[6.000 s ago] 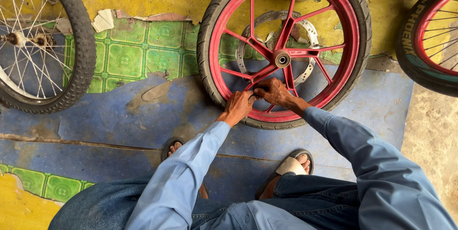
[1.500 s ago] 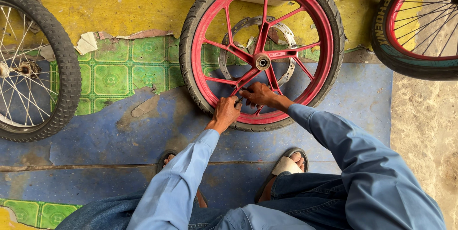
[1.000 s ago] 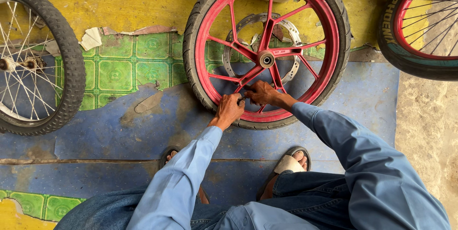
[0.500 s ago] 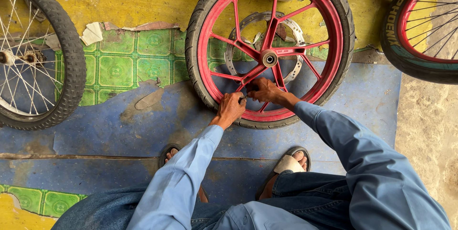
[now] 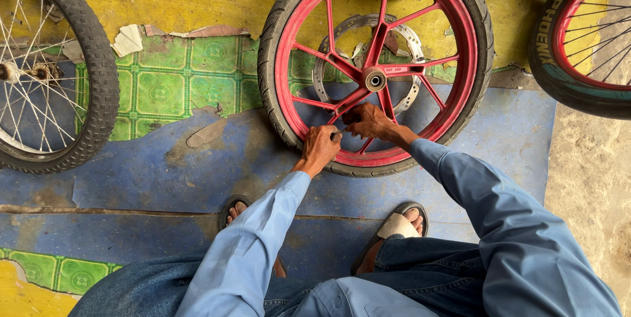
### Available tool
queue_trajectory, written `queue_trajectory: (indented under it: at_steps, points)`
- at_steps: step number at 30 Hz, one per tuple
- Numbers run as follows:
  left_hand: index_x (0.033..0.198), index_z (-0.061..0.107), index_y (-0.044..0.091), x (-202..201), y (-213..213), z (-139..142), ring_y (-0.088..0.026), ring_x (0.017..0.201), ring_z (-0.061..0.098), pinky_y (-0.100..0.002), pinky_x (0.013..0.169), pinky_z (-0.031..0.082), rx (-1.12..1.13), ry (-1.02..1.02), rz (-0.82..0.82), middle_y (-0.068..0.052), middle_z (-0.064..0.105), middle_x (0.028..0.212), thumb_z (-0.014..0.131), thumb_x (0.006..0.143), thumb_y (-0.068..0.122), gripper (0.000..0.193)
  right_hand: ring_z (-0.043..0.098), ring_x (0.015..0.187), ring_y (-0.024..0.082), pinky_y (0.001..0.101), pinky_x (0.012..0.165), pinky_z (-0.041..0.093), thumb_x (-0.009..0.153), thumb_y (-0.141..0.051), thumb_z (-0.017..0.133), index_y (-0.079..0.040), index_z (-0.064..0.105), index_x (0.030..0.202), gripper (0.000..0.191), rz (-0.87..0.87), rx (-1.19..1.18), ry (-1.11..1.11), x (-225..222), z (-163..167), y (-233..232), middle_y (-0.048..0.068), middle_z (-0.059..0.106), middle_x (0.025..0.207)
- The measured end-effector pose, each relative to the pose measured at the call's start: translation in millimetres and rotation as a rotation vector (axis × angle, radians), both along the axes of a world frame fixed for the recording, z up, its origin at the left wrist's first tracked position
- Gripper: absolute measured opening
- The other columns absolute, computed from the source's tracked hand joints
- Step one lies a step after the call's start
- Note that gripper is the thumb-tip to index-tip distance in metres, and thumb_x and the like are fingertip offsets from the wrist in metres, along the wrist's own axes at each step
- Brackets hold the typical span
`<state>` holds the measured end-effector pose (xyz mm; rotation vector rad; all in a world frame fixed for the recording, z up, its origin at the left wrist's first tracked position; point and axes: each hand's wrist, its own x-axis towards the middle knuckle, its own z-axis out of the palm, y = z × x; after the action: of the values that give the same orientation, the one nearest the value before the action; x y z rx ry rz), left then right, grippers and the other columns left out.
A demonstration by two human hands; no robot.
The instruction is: The person works on a red bicycle wheel, using a tire lever to pry the tire bead and applying liquid from a bottle to the rim and tire. They repeatedly flip the wheel and adjust the tire with their hands and a tool.
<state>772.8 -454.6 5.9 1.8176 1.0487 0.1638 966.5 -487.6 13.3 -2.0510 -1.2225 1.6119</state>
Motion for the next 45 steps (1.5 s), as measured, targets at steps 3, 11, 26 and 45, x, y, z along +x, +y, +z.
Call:
queue_trajectory:
  at_steps: [3,11,26,45]
  points:
    - [0.088,0.077,0.002,1,-2,-7,-0.035,0.058,0.07,-0.044,0.062,0.055,0.08,-0.011,0.015,-0.021,0.069,0.066,0.067,0.09,0.013,0.015,0.073,0.073,0.018,0.0321,0.061,0.061,0.086,-0.018,0.073,0.002,0.073,0.115,0.036,0.015,0.005,0.02,5,-3,0,0.012,0.077,0.088]
    - [0.09,0.076,0.002,3,-2,-12,-0.038,0.065,0.07,-0.047,0.063,0.054,0.132,-0.009,-0.004,-0.023,0.07,0.072,0.066,0.091,0.013,0.015,0.072,0.076,0.019,0.0336,0.064,0.062,0.087,-0.02,0.07,0.0,0.073,0.115,0.035,0.039,0.002,0.019,7,-6,1,0.012,0.077,0.089]
    - [0.093,0.069,-0.006,11,-3,-21,-0.047,0.082,0.071,-0.051,0.074,0.058,0.244,0.089,-0.121,-0.032,0.07,0.085,0.061,0.084,0.004,0.016,0.074,0.079,0.02,0.0341,0.067,0.065,0.089,-0.02,0.068,0.002,0.073,0.114,0.034,0.025,0.031,0.05,10,-9,0,0.013,0.078,0.096]
    - [0.107,0.061,-0.005,25,2,-16,-0.044,0.079,0.074,-0.05,0.067,0.06,0.372,0.232,-0.344,-0.029,0.071,0.081,0.066,0.086,0.001,0.022,0.073,0.074,0.021,0.0342,0.066,0.063,0.088,-0.023,0.066,0.003,0.075,0.109,0.034,0.062,0.011,-0.022,9,-9,3,0.014,0.077,0.088]
